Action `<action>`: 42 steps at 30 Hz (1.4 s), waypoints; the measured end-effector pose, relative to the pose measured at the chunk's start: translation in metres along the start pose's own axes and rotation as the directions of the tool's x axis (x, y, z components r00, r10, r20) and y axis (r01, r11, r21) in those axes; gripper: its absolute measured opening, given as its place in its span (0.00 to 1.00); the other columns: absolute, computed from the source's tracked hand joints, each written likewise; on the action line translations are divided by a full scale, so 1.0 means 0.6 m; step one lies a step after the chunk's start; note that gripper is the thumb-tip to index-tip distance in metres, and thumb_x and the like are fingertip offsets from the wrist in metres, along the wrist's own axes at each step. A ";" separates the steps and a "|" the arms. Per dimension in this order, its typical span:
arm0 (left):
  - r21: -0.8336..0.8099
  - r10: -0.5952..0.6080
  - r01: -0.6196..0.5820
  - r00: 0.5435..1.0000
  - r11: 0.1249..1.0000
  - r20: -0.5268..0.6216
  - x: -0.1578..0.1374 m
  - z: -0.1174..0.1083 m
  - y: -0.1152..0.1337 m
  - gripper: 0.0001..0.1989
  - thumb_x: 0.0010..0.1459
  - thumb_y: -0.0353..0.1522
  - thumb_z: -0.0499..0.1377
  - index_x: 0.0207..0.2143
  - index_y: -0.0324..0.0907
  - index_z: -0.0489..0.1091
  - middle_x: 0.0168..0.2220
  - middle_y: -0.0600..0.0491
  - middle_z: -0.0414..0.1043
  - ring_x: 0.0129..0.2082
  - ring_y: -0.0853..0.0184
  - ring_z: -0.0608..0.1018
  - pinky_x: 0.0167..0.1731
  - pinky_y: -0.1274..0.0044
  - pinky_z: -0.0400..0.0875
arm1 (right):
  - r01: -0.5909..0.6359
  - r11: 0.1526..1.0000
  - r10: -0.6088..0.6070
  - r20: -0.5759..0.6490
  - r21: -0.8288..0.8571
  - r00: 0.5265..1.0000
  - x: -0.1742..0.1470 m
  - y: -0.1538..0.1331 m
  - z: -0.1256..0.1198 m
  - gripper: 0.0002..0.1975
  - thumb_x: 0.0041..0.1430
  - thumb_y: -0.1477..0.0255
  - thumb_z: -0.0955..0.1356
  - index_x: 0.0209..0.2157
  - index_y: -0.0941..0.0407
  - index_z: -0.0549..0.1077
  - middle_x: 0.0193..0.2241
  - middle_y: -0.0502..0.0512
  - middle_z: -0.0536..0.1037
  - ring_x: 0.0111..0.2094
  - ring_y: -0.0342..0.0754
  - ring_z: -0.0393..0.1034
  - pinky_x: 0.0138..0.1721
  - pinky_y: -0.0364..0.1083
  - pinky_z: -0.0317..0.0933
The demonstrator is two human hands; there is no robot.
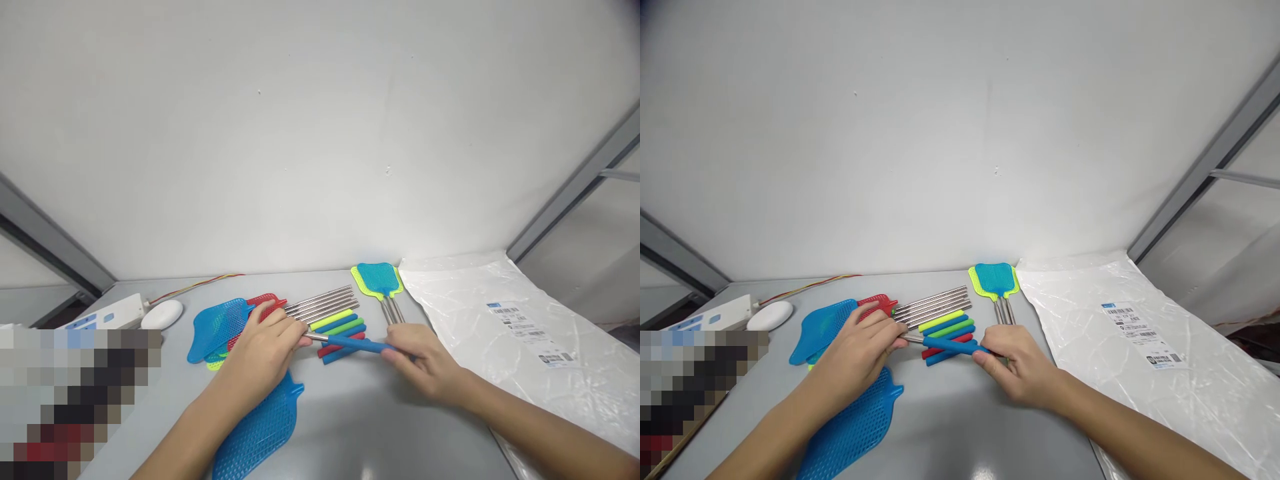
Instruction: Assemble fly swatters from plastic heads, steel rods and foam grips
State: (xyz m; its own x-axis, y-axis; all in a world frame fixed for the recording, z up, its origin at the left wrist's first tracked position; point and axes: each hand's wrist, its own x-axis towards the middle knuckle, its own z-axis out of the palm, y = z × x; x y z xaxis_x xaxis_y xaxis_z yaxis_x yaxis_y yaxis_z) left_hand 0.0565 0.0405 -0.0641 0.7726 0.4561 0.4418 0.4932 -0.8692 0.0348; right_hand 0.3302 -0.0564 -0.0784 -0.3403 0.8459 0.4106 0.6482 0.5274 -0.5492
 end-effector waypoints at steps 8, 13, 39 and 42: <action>0.045 0.060 -0.060 0.998 0.997 -0.007 0.008 0.001 0.056 0.08 0.64 0.32 0.51 0.42 0.45 0.68 0.27 0.57 0.68 0.30 0.67 0.69 0.54 0.57 0.52 | 0.020 1.000 -0.020 0.009 -0.020 1.000 -0.008 -0.004 0.015 0.16 0.68 0.64 0.55 0.27 0.55 0.60 0.22 0.48 0.61 0.23 0.41 0.54 0.27 0.43 0.49; -0.013 0.069 -0.069 0.997 0.998 0.023 0.003 0.011 0.076 0.11 0.65 0.27 0.47 0.40 0.44 0.68 0.26 0.57 0.67 0.28 0.68 0.68 0.52 0.59 0.54 | 0.141 0.986 -0.147 -0.057 -0.093 0.988 -0.008 0.007 0.022 0.20 0.67 0.56 0.54 0.28 0.55 0.61 0.21 0.48 0.63 0.22 0.42 0.54 0.25 0.43 0.49; -0.048 0.049 -0.050 0.998 0.998 -0.032 0.004 0.020 0.068 0.16 0.67 0.34 0.46 0.25 0.41 0.62 0.21 0.56 0.65 0.21 0.69 0.66 0.26 0.74 0.51 | 0.066 0.994 -0.072 -0.065 -0.081 0.995 -0.005 0.010 0.040 0.24 0.65 0.52 0.54 0.23 0.54 0.58 0.18 0.46 0.61 0.19 0.41 0.54 0.22 0.42 0.48; -0.031 0.040 -0.041 0.999 0.999 -0.019 0.005 0.025 0.073 0.16 0.67 0.34 0.46 0.25 0.41 0.61 0.20 0.56 0.66 0.20 0.69 0.66 0.27 0.74 0.52 | 0.040 0.999 -0.041 -0.055 -0.013 0.998 -0.004 0.012 0.037 0.23 0.65 0.53 0.54 0.23 0.54 0.57 0.18 0.46 0.58 0.19 0.40 0.52 0.22 0.42 0.47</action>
State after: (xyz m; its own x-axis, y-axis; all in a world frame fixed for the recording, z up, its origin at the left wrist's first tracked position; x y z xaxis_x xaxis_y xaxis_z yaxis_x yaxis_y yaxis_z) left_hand 0.0864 0.0066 -0.0745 0.7843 0.4170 0.4594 0.4484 -0.8927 0.0449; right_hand 0.3203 -0.0528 -0.0996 -0.3287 0.8180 0.4721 0.6429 0.5600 -0.5226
